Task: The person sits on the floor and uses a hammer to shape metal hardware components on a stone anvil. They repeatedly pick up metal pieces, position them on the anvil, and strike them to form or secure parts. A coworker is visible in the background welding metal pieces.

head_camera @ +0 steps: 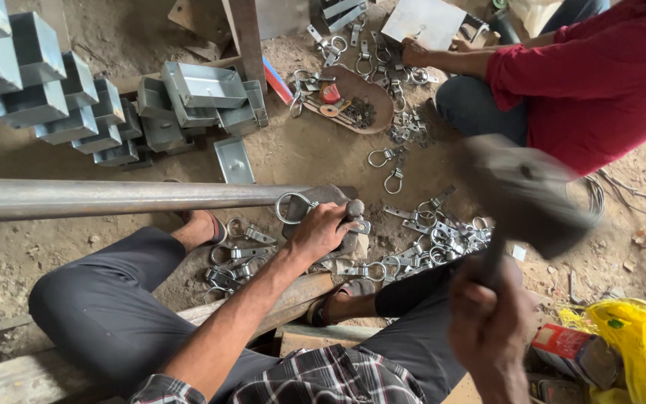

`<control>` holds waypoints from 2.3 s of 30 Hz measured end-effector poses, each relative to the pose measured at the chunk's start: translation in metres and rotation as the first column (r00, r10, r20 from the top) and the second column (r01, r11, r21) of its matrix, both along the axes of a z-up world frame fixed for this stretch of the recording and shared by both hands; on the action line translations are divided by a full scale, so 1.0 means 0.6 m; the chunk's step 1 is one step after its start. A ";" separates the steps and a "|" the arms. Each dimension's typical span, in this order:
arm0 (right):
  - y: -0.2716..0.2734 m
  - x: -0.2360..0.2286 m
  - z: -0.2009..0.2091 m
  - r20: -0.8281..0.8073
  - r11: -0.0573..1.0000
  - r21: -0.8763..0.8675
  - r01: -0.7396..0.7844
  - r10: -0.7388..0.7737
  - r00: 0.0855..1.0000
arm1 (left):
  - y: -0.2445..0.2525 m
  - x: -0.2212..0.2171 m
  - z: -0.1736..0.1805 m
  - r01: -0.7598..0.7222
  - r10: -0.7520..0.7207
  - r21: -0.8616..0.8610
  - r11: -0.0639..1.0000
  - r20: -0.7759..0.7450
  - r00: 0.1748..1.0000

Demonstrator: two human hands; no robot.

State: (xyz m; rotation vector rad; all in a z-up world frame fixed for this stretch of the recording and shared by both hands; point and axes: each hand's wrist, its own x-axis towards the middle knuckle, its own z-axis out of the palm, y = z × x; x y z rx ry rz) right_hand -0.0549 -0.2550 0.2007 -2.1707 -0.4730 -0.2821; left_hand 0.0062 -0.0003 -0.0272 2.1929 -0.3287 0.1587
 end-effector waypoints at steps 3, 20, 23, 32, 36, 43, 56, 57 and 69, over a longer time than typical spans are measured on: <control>0.005 -0.002 -0.022 -0.287 0.674 0.731 0.105 0.165 0.944 | -0.003 0.005 -0.001 -0.006 0.008 0.022 1.000 -0.075 0.997; -0.124 -0.128 -0.161 -0.789 0.862 0.167 0.479 -0.175 0.589 | 0.025 -0.054 0.055 -0.214 0.193 -0.273 0.938 -0.101 0.976; -0.146 -0.171 -0.215 -0.794 0.839 0.222 0.496 -0.139 0.591 | 0.027 -0.081 0.074 -0.352 0.290 -0.336 0.874 -0.223 0.931; -0.169 -0.176 -0.254 -0.878 0.813 0.206 0.545 -0.092 0.469 | 0.010 -0.080 0.106 -0.347 0.266 -0.306 0.887 -0.276 0.924; -0.158 -0.171 -0.240 -0.927 0.806 0.138 0.576 -0.101 0.362 | 0.013 -0.075 0.097 -0.319 0.249 -0.298 0.900 -0.250 0.936; -0.155 -0.170 -0.233 -0.917 0.799 0.180 0.574 -0.076 0.393 | 0.007 -0.072 0.096 -0.350 0.269 -0.208 0.913 -0.338 0.902; -0.151 -0.166 -0.226 -0.916 0.820 0.153 0.551 -0.091 0.390 | 0.007 -0.068 0.097 -0.298 0.232 -0.233 0.926 -0.271 0.934; -0.151 -0.166 -0.225 -0.917 0.821 0.154 0.550 -0.088 0.389 | 0.007 -0.069 0.096 -0.298 0.233 -0.229 0.926 -0.275 0.933; -0.163 -0.187 -0.247 -0.891 0.815 0.201 0.543 -0.078 0.447 | 0.004 -0.061 0.069 -0.229 0.210 -0.072 0.971 -0.214 0.954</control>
